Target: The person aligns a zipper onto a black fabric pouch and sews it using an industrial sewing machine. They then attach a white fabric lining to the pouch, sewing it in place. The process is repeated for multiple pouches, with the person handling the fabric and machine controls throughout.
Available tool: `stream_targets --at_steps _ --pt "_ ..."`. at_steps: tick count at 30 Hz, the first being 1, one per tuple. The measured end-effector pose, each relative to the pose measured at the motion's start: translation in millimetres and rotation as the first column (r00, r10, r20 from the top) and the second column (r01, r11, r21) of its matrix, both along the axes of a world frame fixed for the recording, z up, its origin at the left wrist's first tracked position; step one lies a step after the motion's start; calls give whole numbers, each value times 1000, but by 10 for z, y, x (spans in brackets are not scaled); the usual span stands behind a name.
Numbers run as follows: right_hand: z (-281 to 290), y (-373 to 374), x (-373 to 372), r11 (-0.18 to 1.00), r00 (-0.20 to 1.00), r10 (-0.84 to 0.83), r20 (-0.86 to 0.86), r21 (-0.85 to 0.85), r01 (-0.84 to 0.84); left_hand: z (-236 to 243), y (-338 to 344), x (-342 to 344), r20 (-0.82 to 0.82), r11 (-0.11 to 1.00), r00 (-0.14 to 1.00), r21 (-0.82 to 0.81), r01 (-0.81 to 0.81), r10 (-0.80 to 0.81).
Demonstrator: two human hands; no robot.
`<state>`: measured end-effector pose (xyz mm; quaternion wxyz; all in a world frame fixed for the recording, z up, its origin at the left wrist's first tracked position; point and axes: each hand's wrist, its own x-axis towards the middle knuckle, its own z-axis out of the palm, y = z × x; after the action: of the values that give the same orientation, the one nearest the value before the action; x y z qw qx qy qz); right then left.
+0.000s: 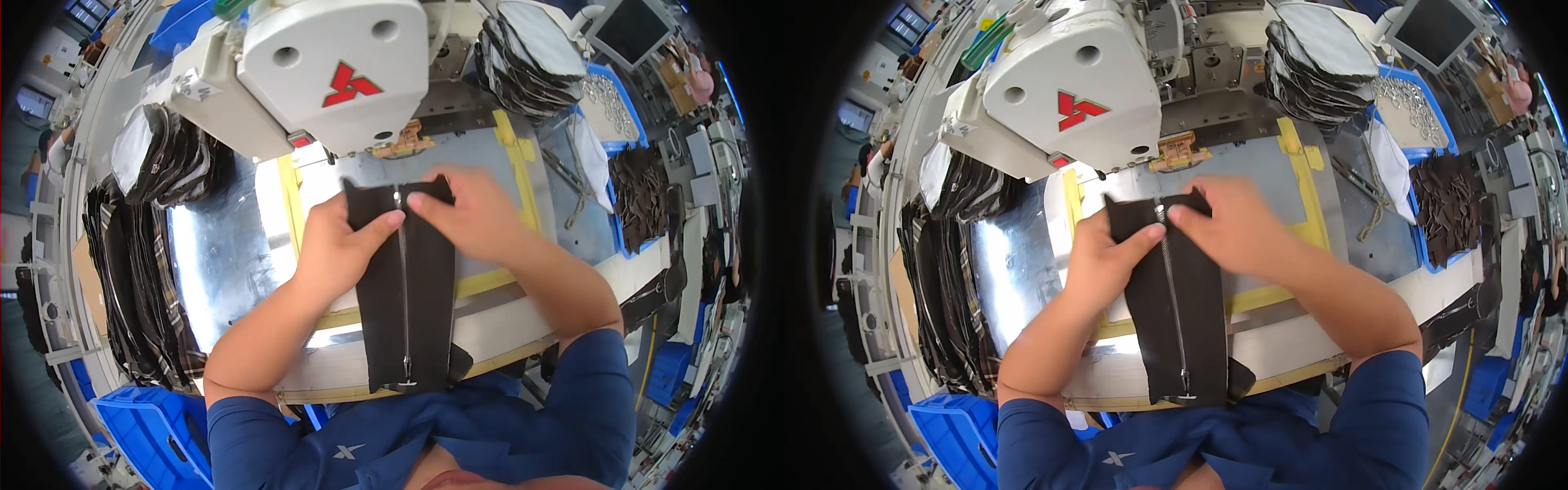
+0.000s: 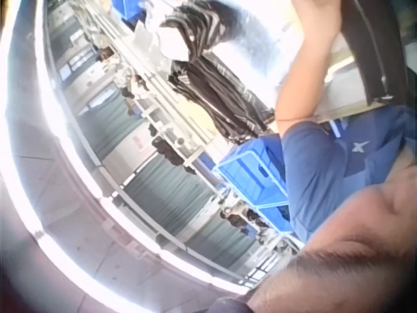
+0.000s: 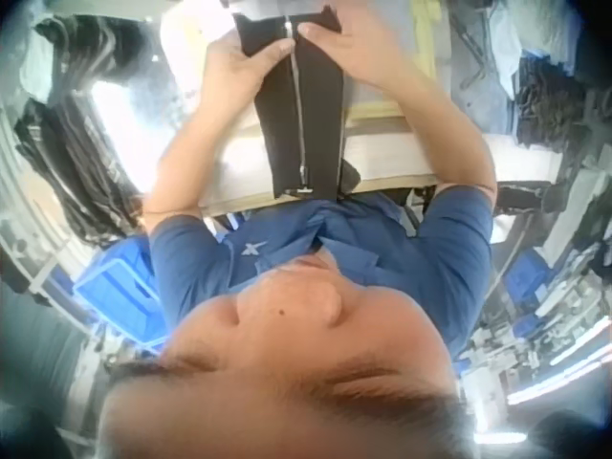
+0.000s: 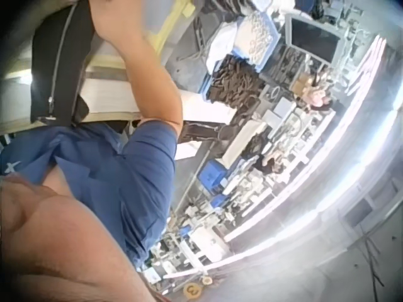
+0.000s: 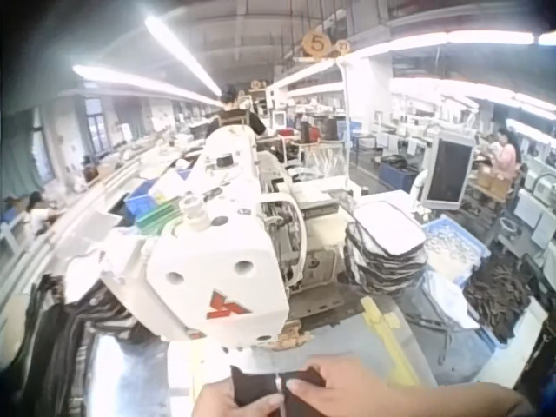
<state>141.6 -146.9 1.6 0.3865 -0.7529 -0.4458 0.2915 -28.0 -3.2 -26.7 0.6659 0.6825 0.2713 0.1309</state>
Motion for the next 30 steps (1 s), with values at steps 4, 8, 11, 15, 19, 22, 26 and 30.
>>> stream_targets --at_steps 4,8,11,15,19,22,26,30 --pt "-230 244 301 977 973 -23 229 -202 71 -101 -7 88 -266 796 963 575 189 -36" --pt "-431 388 551 991 944 51 326 -132 -8 -81 -96 42 -206 310 975 925 221 -79" --pt "-357 431 571 983 946 78 316 -181 -21 -189 -4 110 -179 117 962 971 206 -205" --pt "-333 451 551 977 942 53 332 -214 20 -214 36 183 -292 122 928 937 326 -232" --pt "-331 424 541 969 933 22 359 -238 69 -154 96 273 -336 128 909 918 375 -247" --pt "-189 477 539 946 933 39 358 -314 81 -118 142 308 -357 116 899 912 394 -253" --pt "-198 471 567 942 934 40 354 -326 83 -129 171 340 -363 117 893 907 404 -268" --pt "-311 438 582 965 948 0 319 -248 83 -140 163 357 -342 162 899 905 394 -275"
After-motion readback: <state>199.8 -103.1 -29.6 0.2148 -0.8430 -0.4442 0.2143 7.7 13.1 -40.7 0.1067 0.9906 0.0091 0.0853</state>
